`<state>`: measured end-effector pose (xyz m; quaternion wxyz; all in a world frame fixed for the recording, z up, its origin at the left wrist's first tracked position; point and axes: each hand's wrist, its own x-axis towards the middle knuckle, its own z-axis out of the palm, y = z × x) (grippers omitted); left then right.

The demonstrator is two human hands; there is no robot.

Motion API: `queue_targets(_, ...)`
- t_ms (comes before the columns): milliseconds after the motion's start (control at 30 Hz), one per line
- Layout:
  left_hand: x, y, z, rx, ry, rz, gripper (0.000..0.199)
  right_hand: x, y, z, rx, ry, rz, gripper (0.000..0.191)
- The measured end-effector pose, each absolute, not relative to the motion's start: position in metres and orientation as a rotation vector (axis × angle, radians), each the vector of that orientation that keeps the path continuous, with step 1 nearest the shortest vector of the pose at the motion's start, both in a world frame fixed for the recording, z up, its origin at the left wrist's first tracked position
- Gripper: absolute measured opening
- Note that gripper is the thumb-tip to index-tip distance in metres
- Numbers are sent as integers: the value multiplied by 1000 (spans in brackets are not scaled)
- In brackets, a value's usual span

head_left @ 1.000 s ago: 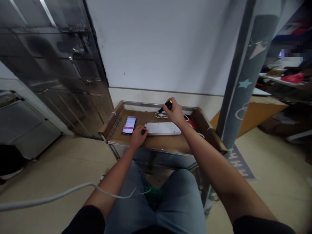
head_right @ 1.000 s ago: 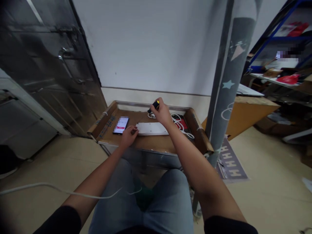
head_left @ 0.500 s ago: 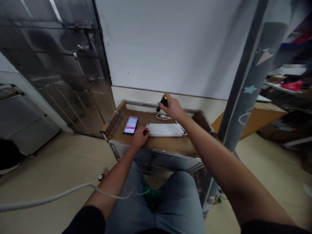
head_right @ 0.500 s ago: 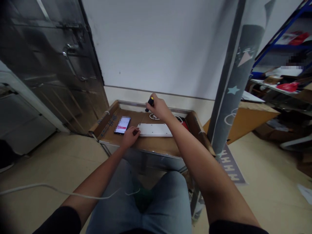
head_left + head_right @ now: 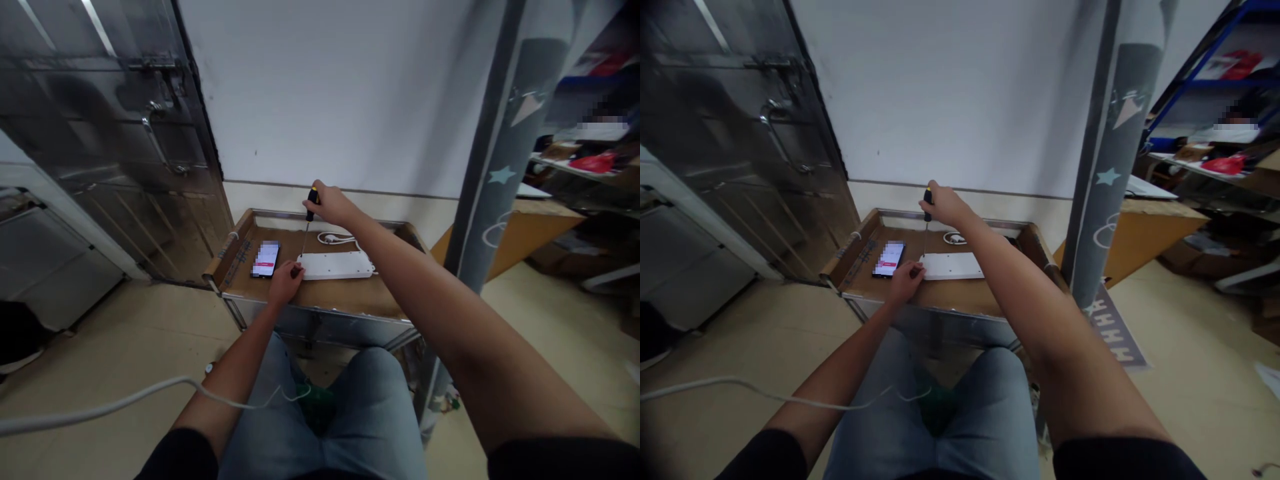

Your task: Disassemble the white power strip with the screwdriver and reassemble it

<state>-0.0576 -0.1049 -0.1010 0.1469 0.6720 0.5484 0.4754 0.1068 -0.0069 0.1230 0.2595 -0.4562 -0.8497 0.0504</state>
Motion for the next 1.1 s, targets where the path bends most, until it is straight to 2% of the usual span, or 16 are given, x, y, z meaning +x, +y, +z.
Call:
queue_targets(233,-57,-106,-99,1995,1613,1326,3,102,-7,125,-1351,-2259,146,32)
queue_targets(533,-49,-119,-94,2166,1732,1155,8,111,5,116,-1561,-2071,163,42)
queue_targets(1100,-42,-126,-86,2251,1963,951,16,109,1,112,-1440,-2080,176,40)
